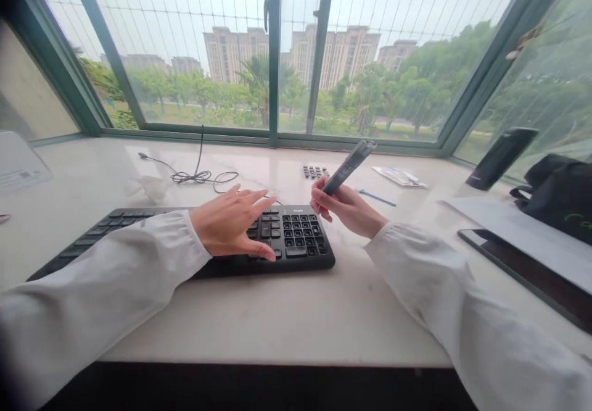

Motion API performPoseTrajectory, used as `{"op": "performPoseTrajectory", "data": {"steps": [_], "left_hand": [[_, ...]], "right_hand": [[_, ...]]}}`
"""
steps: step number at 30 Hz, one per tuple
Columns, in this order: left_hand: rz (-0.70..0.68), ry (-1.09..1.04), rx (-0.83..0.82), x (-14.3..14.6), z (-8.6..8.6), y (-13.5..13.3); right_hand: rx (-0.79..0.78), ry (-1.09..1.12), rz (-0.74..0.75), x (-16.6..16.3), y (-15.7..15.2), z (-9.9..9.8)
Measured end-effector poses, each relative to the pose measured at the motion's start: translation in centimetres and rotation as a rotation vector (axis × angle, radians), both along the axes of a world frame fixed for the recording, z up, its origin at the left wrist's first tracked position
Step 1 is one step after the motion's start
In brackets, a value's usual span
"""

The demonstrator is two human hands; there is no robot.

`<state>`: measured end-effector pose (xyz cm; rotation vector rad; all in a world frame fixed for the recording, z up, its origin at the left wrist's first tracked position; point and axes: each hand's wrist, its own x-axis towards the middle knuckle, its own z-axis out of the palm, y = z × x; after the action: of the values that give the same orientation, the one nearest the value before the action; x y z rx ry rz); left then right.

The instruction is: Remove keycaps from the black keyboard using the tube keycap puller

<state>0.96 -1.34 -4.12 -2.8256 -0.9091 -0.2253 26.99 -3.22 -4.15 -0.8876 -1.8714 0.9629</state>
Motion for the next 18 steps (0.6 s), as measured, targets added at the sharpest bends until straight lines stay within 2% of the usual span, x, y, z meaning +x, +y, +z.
{"op": "performPoseTrajectory", "data": {"steps": [3,6,11,18], "left_hand": [[0.024,0.074,-0.136,0.1,-0.6,0.0],[0.038,0.142,-0.225,0.1,-0.2,0.0],[0.052,0.263,-0.263,0.1,0.8,0.1],[0.024,0.262,-0.326,-0.6,1.4,0.1]], "right_hand": [[0.02,-0.05,0.017,0.8,-0.5,-0.1],[0.05,-0.102,0.04,1.0,-0.6,-0.1],[0.114,-0.172,0.014,0.3,-0.8,0.4],[0.079,-0.06,0.052,-1.3,-2.1,0.7]]}}
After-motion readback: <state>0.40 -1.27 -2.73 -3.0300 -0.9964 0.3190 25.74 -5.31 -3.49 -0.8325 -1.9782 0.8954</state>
